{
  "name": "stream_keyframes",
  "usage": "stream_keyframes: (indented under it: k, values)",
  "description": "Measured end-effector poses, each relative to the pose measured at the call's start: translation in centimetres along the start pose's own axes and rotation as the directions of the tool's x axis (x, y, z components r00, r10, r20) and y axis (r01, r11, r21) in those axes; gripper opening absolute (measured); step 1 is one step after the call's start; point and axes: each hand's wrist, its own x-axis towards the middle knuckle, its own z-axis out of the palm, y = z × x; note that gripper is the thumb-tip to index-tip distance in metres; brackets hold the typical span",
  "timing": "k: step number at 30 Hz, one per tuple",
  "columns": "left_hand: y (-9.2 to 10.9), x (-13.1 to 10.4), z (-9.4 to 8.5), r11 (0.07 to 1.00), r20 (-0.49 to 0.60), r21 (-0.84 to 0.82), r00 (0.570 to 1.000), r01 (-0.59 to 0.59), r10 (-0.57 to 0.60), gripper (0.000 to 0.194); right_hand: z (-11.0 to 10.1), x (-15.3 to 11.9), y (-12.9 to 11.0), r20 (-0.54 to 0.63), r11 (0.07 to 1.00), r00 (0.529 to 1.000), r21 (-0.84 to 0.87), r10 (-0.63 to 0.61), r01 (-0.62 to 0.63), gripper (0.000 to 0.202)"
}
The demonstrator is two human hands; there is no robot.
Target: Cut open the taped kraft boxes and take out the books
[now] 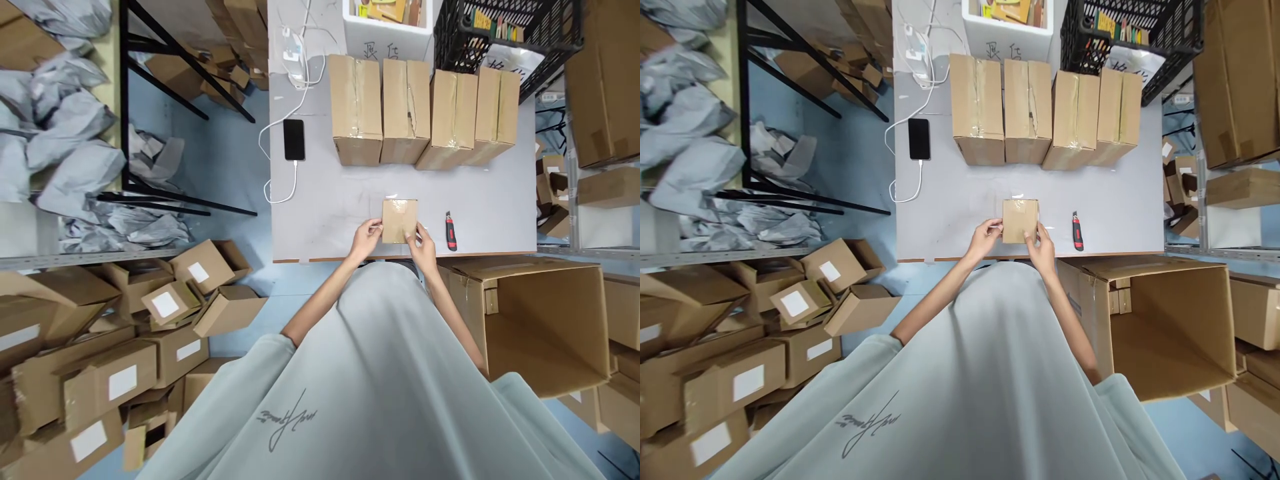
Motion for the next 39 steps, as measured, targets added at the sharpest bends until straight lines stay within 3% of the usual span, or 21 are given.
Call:
stream_keyframes:
  k: [4,10,15,18,23,26,31,35,39]
  values:
    - [1.4,-0.8,-1.6,0.981,-0.038,0.167,0.994,-0.097,0.105,0.036,0.6,-0.5,-0.2,0.054,0.993,0.998,0.114,0.025,-0.031,0.083]
    - [1.5,-1.3,-3.5,0.974,-0.09,0.225,0.995,-0.028,0.05,0.045,2.8,-0.8,-0.6,0.12,0.997,0.993,0.073,0.014,-0.023,0.087]
    - [1.3,-1.1,-3.3,0.955,-0.162,0.298,0.985,-0.01,0.061,0.064,3.8,0.0,-1.3,0.135,0.996,0.99,-0.079,-0.036,0.047,0.092]
    - [1.5,-0.5,-2.9,0.95,-0.175,0.313,0.983,0.002,0.056,0.06,4.1,0.4,-2.2,0.096,0.97,0.99,-0.21,-0.102,0.12,0.082]
    - [1.6,0.8,-2.1,0.957,-0.103,0.278,0.988,-0.082,0.114,0.048,4.3,1.0,-3.9,0.227,0.931,0.951,-0.252,-0.209,0.265,0.061]
    - [0.6,1.8,-1.9,0.977,-0.093,0.187,0.988,-0.103,0.122,0.038,3.4,1.4,-4.1,0.154,0.933,0.972,-0.286,-0.178,0.216,0.067]
    - [-2.3,3.8,-1.9,0.977,-0.177,0.111,0.971,0.18,-0.159,0.033,-0.1,1.6,-2.8,0.01,0.949,0.996,-0.302,-0.092,0.091,0.081]
    - [-3.7,4.5,-0.4,0.969,-0.047,0.062,0.97,0.241,-0.238,0.037,-2.7,1.8,-0.5,-0.091,0.962,0.995,-0.272,-0.029,0.003,0.077]
    - [-3.9,4.3,0.4,0.972,0.023,0.027,0.972,0.232,-0.233,0.037,-4.1,2.1,2.0,-0.133,0.987,0.991,-0.15,0.03,-0.05,0.075]
